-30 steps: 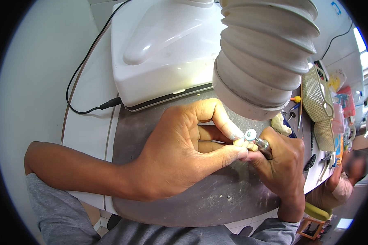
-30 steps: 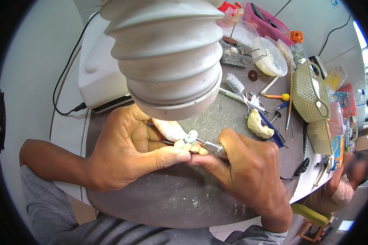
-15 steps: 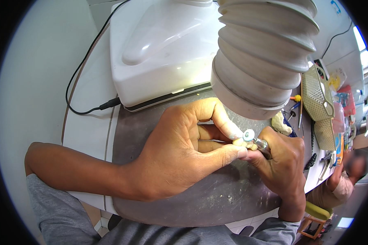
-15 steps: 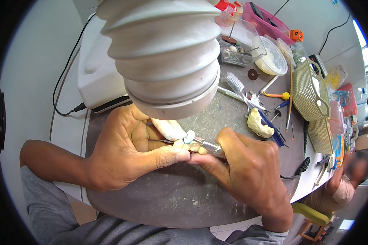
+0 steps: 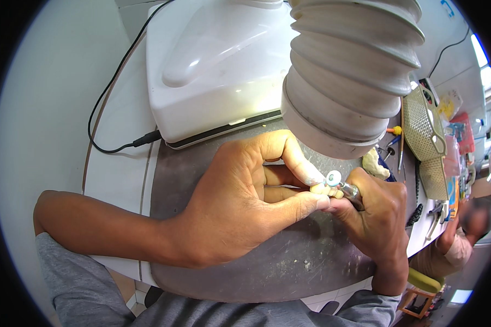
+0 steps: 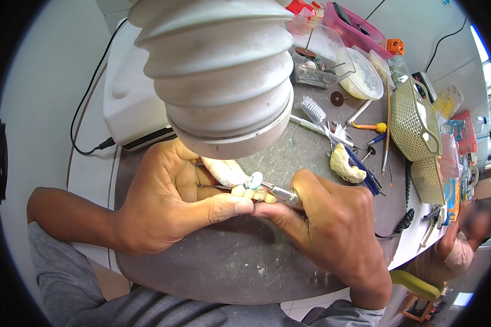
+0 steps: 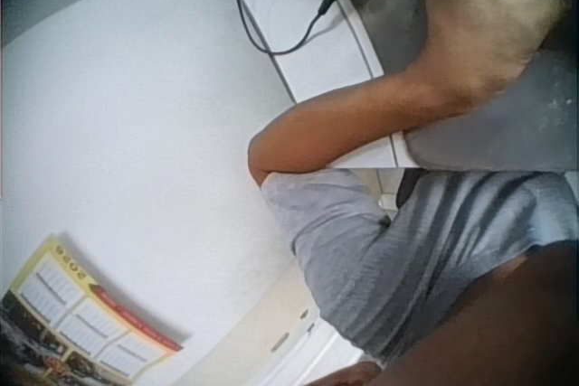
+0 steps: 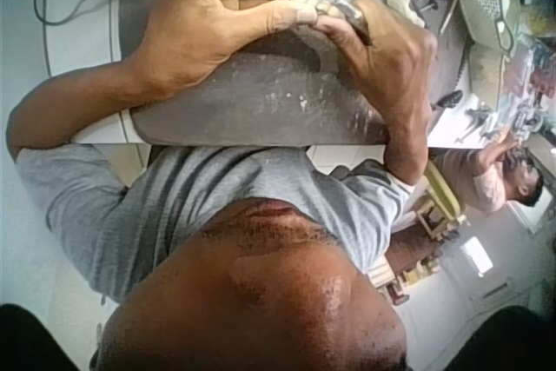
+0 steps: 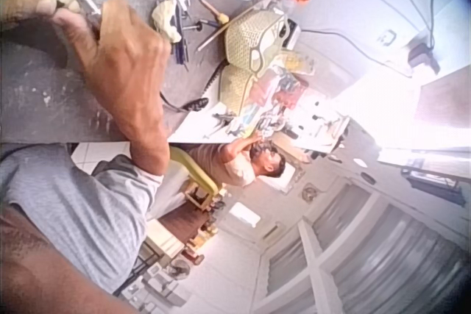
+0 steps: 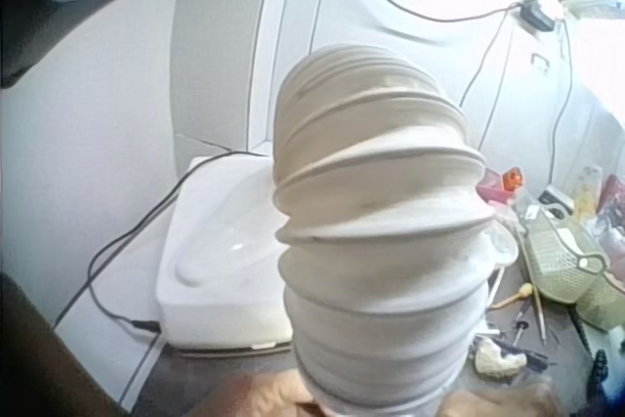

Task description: The person polishes a dental crown using a rotary tool, holding the crown between their fingers and applying the tool's polishing tip to various surfaces of the object.

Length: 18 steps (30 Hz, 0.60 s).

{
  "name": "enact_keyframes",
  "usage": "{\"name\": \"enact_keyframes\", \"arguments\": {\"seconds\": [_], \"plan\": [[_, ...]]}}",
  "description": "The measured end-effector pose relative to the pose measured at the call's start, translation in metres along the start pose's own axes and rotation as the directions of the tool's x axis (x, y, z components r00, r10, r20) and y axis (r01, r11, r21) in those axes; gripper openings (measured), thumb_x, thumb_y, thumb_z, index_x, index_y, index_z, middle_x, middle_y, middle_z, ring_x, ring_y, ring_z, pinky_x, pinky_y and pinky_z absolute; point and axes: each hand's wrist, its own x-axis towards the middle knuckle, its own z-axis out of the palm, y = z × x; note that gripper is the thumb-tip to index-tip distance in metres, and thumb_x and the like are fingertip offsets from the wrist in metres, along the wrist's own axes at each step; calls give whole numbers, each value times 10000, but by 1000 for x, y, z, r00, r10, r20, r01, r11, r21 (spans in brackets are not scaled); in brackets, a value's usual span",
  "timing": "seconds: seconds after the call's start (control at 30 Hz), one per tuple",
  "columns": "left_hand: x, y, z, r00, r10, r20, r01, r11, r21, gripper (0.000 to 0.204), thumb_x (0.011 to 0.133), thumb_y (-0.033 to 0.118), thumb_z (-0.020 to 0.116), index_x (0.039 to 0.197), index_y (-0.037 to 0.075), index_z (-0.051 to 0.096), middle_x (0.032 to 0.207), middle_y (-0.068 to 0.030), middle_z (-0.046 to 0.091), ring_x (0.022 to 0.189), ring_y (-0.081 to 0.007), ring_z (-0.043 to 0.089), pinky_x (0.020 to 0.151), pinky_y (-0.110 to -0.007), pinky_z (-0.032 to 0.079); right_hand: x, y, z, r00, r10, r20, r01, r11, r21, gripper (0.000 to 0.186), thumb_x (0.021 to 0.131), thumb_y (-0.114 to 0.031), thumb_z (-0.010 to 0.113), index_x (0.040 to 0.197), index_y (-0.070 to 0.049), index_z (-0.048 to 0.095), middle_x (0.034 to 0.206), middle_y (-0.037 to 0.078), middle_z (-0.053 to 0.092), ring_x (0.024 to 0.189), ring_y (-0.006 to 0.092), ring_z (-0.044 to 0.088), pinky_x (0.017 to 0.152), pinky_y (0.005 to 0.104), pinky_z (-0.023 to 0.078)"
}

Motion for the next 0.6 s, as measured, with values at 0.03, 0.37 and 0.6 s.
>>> {"name": "enact_keyframes", "arguments": {"seconds": [0.03, 0.37, 0.6], "plan": [[0, 0, 0, 1000, 0, -5, 0, 1000, -6, 236, 830, -91, 627, 1017, -47, 491, 1027, -165, 604, 1007, -217, 635, 910, -334, 540, 0, 0, -1, 1000, 6, 2, -6, 1000, 0, 472, 781, -446, 710, 673, -55, 469, 547, 81, 497, 429, 261, 492, 423, 367, 380], [-2, -3, -1, 999, 33, 10, -33, 999, -43, 244, 831, -89, 629, 1027, -47, 489, 1046, -161, 601, 1006, -220, 635, 912, -337, 540, 0, -1, 0, 1000, 1, -11, -1, 1000, 16, 475, 776, -445, 716, 671, -53, 469, 547, 87, 495, 425, 264, 487, 415, 370, 372], [0, -3, -2, 1000, 22, -4, -22, 1000, 0, 320, 835, -88, 619, 1118, -50, 475, 1098, -154, 590, 1067, -221, 605, 940, -341, 509, 0, 0, -2, 1000, 5, -21, -5, 1000, -2, 462, 769, -424, 732, 672, -53, 475, 540, 82, 492, 416, 253, 486, 412, 356, 375]]}}
